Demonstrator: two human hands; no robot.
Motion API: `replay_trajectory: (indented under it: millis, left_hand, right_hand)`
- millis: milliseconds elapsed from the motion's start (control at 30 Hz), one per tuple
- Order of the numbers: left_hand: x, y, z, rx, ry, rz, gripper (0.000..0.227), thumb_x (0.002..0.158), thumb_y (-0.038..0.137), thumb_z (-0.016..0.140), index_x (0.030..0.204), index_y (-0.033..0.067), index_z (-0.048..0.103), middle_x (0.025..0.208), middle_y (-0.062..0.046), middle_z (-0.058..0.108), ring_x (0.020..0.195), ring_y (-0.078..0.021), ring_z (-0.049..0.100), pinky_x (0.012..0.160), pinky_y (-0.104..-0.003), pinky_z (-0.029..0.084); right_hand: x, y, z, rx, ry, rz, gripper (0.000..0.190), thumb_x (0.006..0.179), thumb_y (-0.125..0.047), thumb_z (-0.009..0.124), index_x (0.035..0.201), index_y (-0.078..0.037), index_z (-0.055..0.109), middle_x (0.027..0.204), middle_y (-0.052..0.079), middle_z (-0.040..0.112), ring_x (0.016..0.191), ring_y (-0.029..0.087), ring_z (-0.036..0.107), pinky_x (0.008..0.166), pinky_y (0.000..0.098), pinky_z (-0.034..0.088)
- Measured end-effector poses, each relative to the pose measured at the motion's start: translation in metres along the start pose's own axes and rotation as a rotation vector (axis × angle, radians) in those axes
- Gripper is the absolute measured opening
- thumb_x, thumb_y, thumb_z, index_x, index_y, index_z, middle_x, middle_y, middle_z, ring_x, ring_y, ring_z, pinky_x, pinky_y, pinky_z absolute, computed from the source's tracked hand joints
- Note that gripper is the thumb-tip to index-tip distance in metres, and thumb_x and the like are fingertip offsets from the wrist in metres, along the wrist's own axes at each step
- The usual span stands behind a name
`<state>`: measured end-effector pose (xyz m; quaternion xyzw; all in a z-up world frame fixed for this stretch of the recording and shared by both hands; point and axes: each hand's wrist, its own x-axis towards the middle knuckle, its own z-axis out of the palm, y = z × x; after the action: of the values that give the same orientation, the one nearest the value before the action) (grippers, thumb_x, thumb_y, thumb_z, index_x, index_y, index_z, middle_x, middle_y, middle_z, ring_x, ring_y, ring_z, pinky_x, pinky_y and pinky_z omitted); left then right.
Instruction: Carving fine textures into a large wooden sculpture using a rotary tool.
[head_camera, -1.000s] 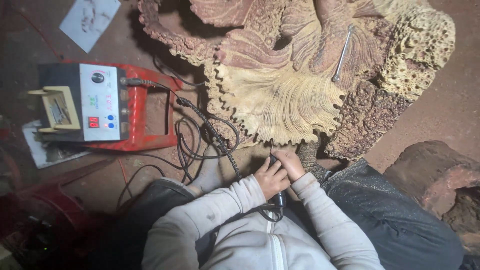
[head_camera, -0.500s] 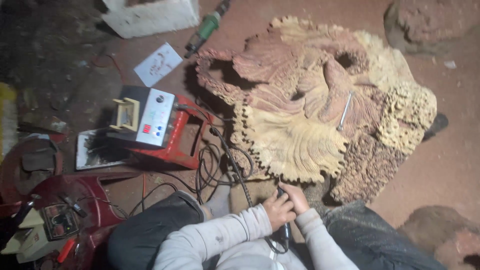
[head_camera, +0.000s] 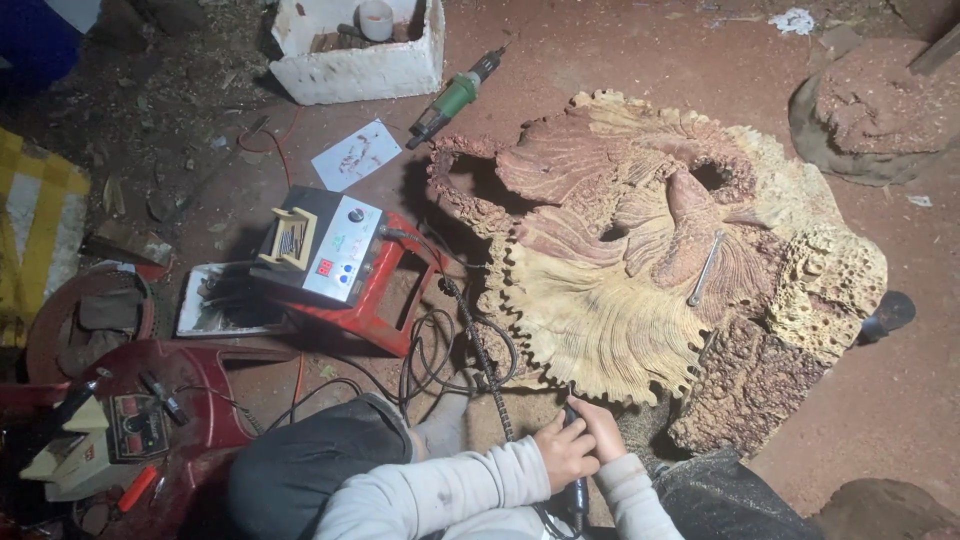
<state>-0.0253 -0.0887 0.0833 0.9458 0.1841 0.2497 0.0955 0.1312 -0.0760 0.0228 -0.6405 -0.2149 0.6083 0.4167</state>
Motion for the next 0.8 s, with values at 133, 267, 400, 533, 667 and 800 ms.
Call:
replay_trajectory:
  millis: [133, 267, 400, 533, 667, 800]
  left_hand:
    - [0.002, 0.0, -0.002, 0.007, -0.022, -0.007, 0.005, 0.085, 0.012, 0.069, 0.086, 0.0089, 0.072, 0.097, -0.015, 0.063, 0.101, -0.0345, 0.06, 0.101, -0.07, 0.048]
    - [0.001, -0.001, 0.001, 0.009, 0.007, -0.005, 0.005, 0.084, 0.012, 0.068, 0.085, 0.0091, 0.071, 0.096, -0.015, 0.062, 0.1, -0.0351, 0.059, 0.098, -0.069, 0.048]
    - [-0.001, -0.002, 0.001, 0.001, -0.005, -0.003, 0.006, 0.085, 0.012, 0.068, 0.086, 0.0093, 0.073, 0.097, -0.015, 0.063, 0.101, -0.0354, 0.06, 0.098, -0.069, 0.049]
    - [0.0, -0.003, 0.002, 0.012, 0.005, -0.014, 0.005, 0.084, 0.013, 0.069, 0.084, 0.0096, 0.073, 0.096, -0.014, 0.063, 0.101, -0.0351, 0.061, 0.099, -0.07, 0.048]
    - [-0.001, -0.005, 0.005, 0.02, 0.006, -0.008, 0.005, 0.085, 0.013, 0.068, 0.083, 0.0087, 0.071, 0.096, -0.016, 0.063, 0.101, -0.036, 0.061, 0.097, -0.07, 0.048]
    - [0.001, -0.005, 0.0, 0.007, -0.017, -0.007, 0.005, 0.084, 0.012, 0.068, 0.084, 0.0079, 0.07, 0.097, -0.016, 0.062, 0.1, -0.0362, 0.06, 0.097, -0.071, 0.047]
  right_hand:
    - [0.002, 0.001, -0.001, 0.005, -0.002, 0.005, 0.035, 0.094, -0.016, 0.063, 0.092, 0.015, 0.078, 0.086, 0.019, 0.075, 0.076, 0.023, 0.061, 0.068, 0.031, 0.047]
    - [0.002, 0.002, -0.001, -0.001, -0.014, -0.006, 0.036, 0.095, -0.018, 0.063, 0.085, 0.014, 0.076, 0.08, 0.017, 0.072, 0.071, 0.021, 0.058, 0.064, 0.0307, 0.045]
    - [0.004, 0.004, -0.001, 0.037, -0.006, 0.02, 0.036, 0.094, -0.016, 0.063, 0.095, 0.016, 0.078, 0.087, 0.019, 0.075, 0.077, 0.022, 0.061, 0.068, 0.0305, 0.048]
    - [0.008, 0.005, -0.003, 0.023, -0.032, -0.005, 0.035, 0.095, -0.018, 0.063, 0.087, 0.013, 0.077, 0.082, 0.016, 0.073, 0.073, 0.02, 0.058, 0.066, 0.0301, 0.046]
    - [0.0, -0.004, 0.002, 0.028, -0.016, 0.015, 0.037, 0.094, -0.019, 0.063, 0.087, 0.014, 0.077, 0.083, 0.018, 0.073, 0.074, 0.022, 0.059, 0.066, 0.031, 0.046]
    - [0.007, 0.002, -0.002, 0.029, -0.039, -0.006, 0.035, 0.094, -0.018, 0.063, 0.087, 0.014, 0.077, 0.084, 0.018, 0.075, 0.076, 0.022, 0.06, 0.069, 0.0311, 0.048]
